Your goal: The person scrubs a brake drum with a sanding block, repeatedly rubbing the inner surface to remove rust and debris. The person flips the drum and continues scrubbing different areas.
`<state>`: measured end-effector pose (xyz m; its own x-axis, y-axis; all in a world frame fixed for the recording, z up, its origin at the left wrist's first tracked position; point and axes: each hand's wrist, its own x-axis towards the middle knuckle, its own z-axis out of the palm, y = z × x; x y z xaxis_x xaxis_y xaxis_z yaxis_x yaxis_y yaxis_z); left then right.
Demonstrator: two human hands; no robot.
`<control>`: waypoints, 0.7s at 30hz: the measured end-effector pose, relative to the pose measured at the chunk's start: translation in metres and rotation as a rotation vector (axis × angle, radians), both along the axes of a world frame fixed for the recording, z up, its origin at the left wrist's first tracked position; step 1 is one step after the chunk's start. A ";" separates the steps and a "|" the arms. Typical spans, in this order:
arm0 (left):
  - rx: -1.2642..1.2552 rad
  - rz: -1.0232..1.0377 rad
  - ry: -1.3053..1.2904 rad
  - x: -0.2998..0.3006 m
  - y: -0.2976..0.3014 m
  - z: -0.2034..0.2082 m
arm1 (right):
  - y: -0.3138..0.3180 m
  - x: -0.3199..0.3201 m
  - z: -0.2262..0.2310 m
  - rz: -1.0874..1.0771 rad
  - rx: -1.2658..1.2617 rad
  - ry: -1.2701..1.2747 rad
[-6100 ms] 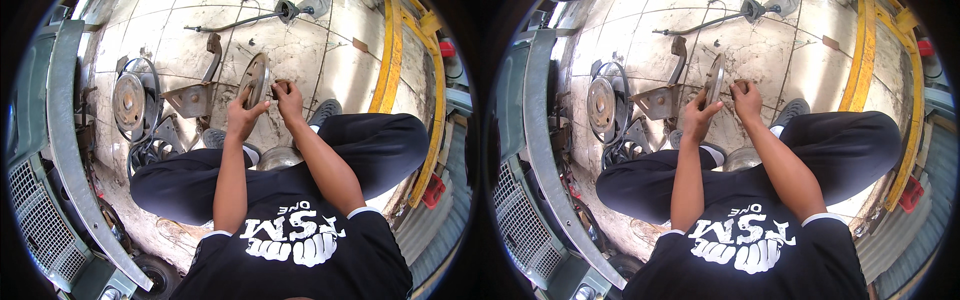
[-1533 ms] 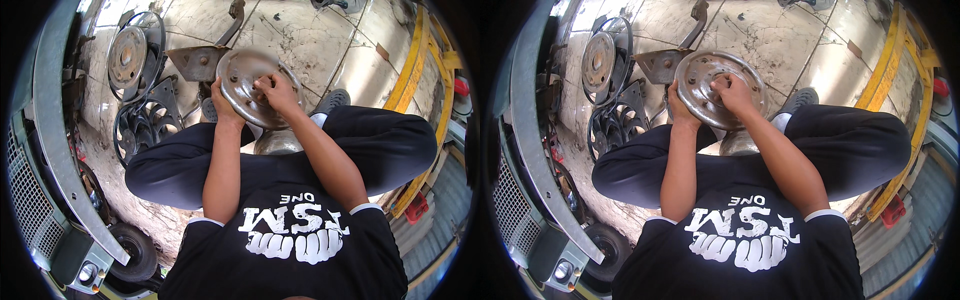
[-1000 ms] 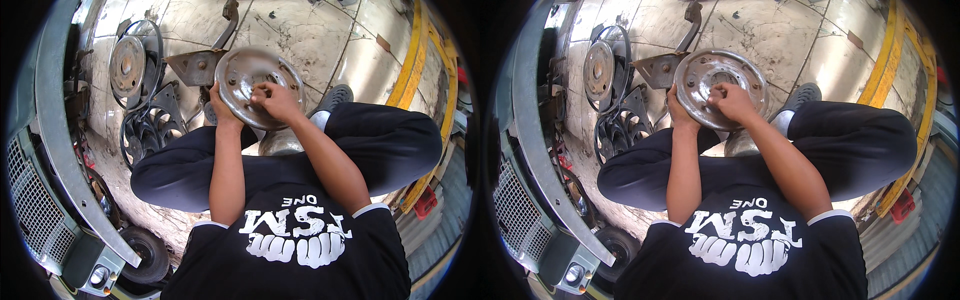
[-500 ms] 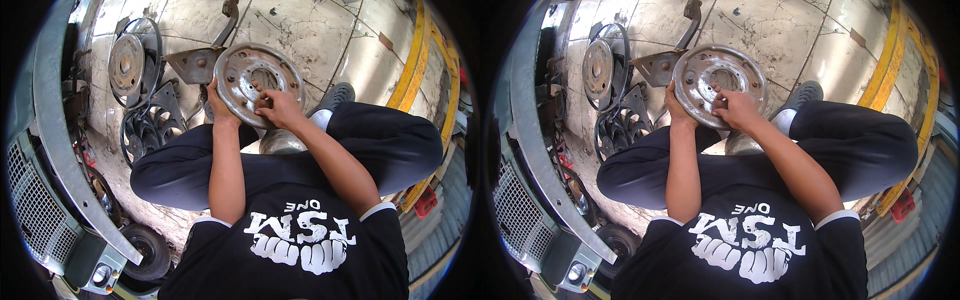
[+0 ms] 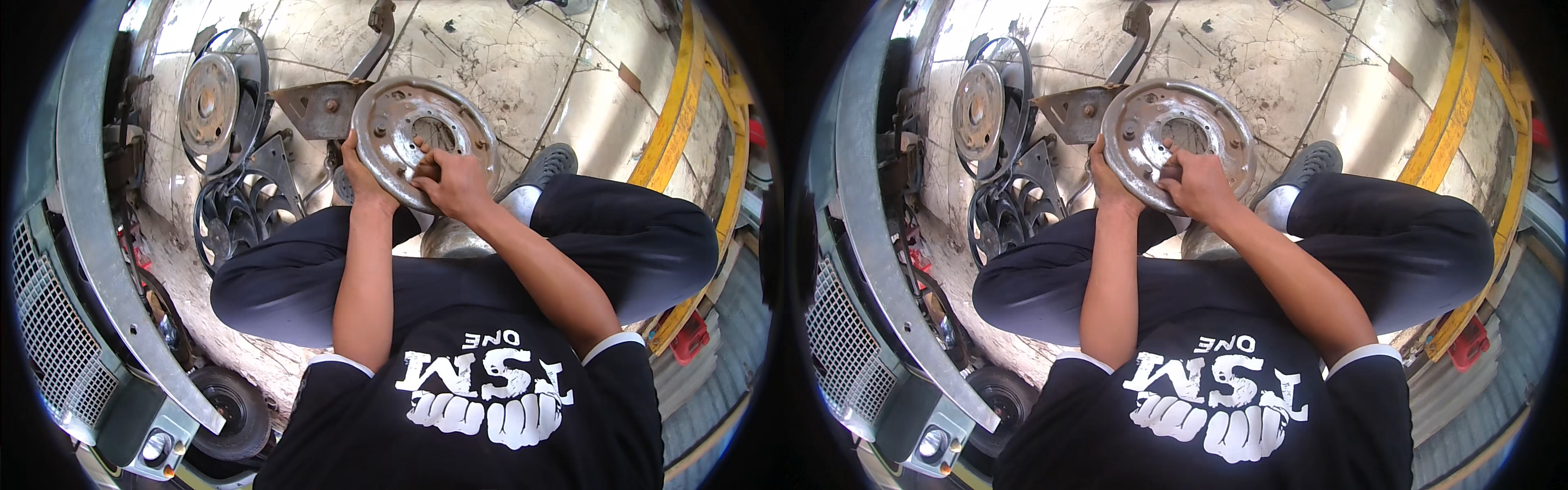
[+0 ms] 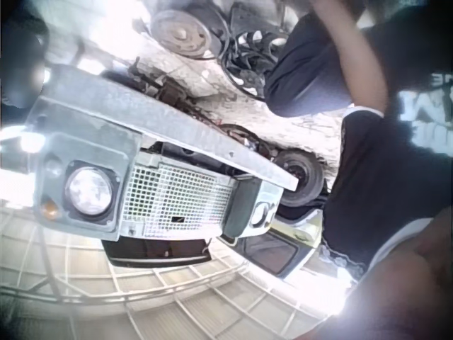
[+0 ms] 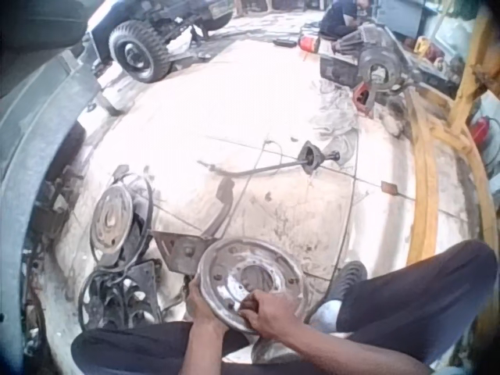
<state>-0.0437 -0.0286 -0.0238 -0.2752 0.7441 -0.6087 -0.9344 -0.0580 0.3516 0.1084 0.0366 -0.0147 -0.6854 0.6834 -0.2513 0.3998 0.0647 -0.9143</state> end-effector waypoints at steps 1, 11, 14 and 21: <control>0.045 -0.024 -0.016 -0.005 -0.002 -0.004 | 0.003 -0.009 0.009 0.016 0.017 -0.091; -0.110 0.061 0.020 0.011 0.009 0.008 | 0.008 0.002 0.005 0.091 0.127 -0.079; 0.007 0.001 -0.003 0.003 -0.002 -0.004 | 0.012 0.001 0.006 0.097 0.134 -0.077; -0.030 -0.007 0.061 0.006 0.004 0.000 | 0.019 0.001 -0.002 0.131 0.121 -0.107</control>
